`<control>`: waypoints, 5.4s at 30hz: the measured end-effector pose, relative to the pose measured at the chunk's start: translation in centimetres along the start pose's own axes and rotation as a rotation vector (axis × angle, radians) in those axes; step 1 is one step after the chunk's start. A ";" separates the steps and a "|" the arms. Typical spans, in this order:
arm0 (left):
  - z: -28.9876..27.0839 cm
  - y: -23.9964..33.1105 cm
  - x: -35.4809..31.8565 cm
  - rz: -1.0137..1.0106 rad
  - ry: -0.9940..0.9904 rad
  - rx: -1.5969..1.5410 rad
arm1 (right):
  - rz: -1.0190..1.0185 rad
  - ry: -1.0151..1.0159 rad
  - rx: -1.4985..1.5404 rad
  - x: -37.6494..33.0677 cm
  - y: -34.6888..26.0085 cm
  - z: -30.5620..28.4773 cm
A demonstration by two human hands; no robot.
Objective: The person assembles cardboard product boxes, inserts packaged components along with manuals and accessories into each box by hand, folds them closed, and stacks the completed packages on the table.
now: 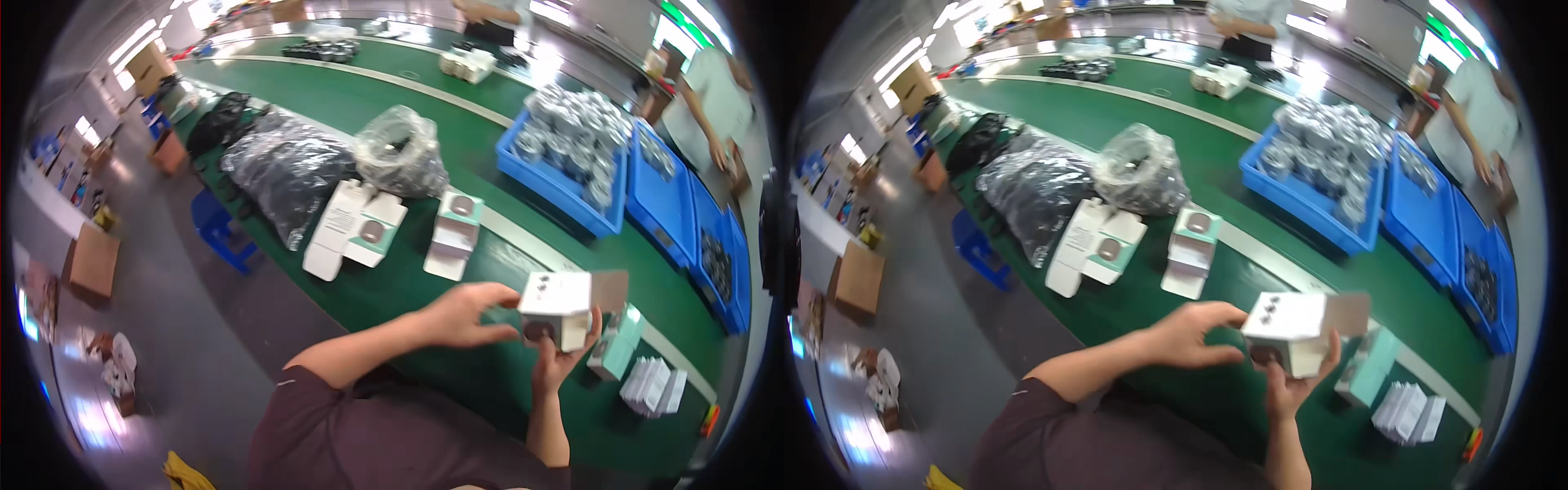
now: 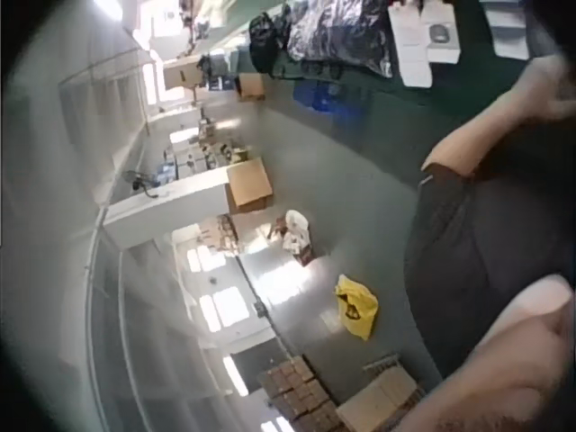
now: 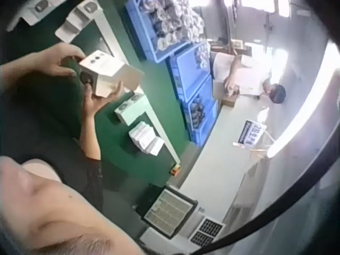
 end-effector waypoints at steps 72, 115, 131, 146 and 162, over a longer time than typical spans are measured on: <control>-11.0 -7.1 3.1 0.353 -0.301 1.149 | -0.042 -0.187 -0.308 1.0 3.4 -1.1; -2.5 3.8 2.0 0.831 0.113 0.783 | -0.135 -0.321 -0.545 0.0 2.2 -0.5; 2.6 -2.1 6.0 0.290 -0.754 0.935 | -0.467 -0.383 -0.654 2.5 1.9 -0.6; -9.5 5.6 7.6 0.259 -0.084 0.691 | -0.228 -0.332 -0.690 2.3 3.6 -1.6; -13.7 0.3 16.8 -0.059 0.134 0.784 | -0.216 -0.339 -0.667 3.0 2.6 -1.6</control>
Point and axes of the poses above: each hand's wrist, its own x-axis towards the middle knuckle, its own z-axis out of the palm, y = z × x, the point moved 1 cm from there along x, towards the middle knuckle
